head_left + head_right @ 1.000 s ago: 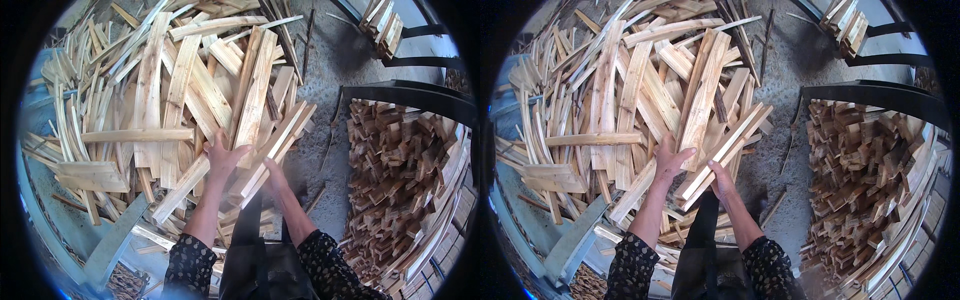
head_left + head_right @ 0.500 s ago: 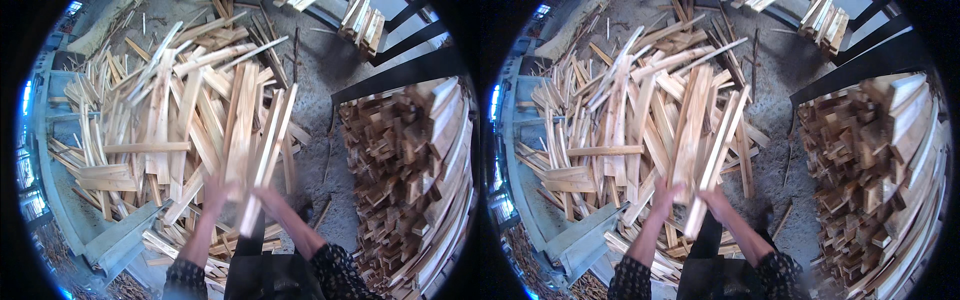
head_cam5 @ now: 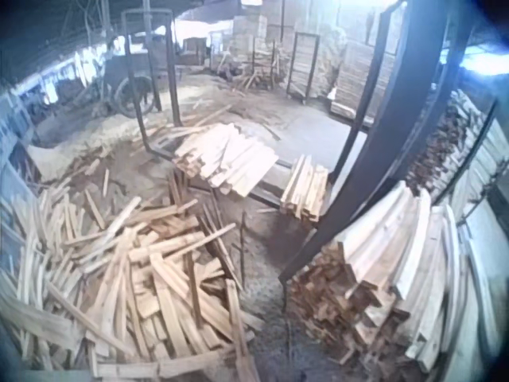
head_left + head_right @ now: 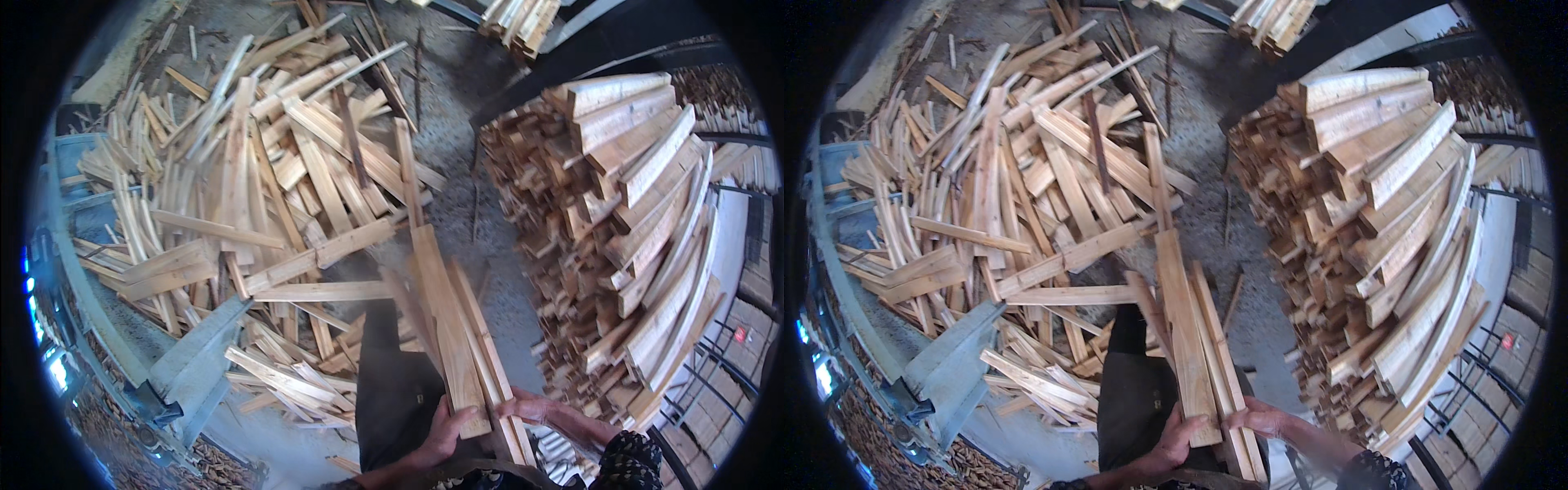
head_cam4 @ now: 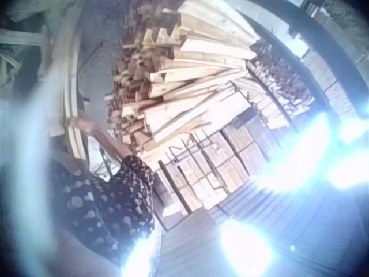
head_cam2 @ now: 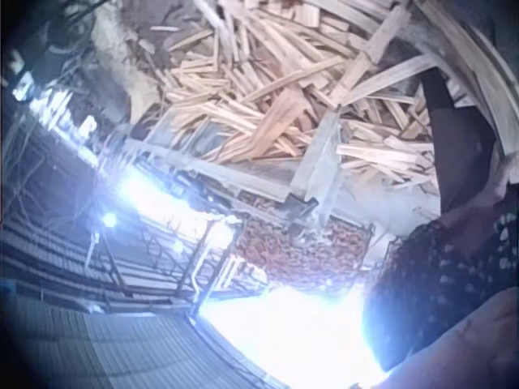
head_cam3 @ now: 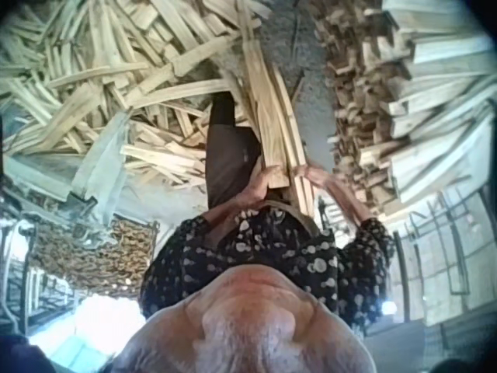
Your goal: The person picks up wooden planks from a large pile on the floor and stacks them onto a metal rack. The person repeatedly gathers the planks by hand and places them in an organized manner on the rack.
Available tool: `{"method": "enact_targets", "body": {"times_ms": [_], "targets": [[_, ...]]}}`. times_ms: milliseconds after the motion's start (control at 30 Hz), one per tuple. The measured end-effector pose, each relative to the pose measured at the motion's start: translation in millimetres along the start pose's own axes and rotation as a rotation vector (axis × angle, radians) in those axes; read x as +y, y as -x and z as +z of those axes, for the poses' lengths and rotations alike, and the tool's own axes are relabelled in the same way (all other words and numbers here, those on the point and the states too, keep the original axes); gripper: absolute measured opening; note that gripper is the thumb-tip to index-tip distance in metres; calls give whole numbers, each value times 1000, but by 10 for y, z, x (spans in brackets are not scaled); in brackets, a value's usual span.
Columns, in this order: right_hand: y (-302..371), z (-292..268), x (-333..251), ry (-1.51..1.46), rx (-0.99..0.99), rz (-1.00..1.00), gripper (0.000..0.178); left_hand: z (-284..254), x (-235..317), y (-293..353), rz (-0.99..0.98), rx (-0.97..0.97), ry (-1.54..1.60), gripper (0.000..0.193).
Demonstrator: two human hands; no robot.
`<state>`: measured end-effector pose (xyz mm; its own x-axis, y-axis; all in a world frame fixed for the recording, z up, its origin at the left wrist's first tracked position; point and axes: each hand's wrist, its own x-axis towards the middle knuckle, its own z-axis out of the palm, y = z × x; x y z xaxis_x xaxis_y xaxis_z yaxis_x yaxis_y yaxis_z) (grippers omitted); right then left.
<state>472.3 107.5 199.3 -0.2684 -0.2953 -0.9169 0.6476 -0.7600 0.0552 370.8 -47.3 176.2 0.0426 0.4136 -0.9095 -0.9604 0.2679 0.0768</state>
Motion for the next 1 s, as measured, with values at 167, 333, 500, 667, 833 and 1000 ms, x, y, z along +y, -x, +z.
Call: {"method": "enact_targets", "body": {"times_ms": [167,333,500,667,833,1000], "targets": [[-352,-62,166,-245,79,72,62,-278,-37,-428,-227,-34,-27,45],[-1076,-351,110,-274,106,49,59,-602,-80,-1232,-280,-62,-16,50],[-1609,-663,55,-154,222,104,56,-693,-61,-1736,-379,-83,68,55],[-1945,-917,81,257,374,-81,59,-783,-333,-1949,-512,-76,298,53],[-2041,-901,209,-106,459,-209,57,-678,-432,-1912,-492,89,228,48],[-1205,-607,-76,-146,134,-282,71,-107,-47,-1170,-275,22,33,55]]}}
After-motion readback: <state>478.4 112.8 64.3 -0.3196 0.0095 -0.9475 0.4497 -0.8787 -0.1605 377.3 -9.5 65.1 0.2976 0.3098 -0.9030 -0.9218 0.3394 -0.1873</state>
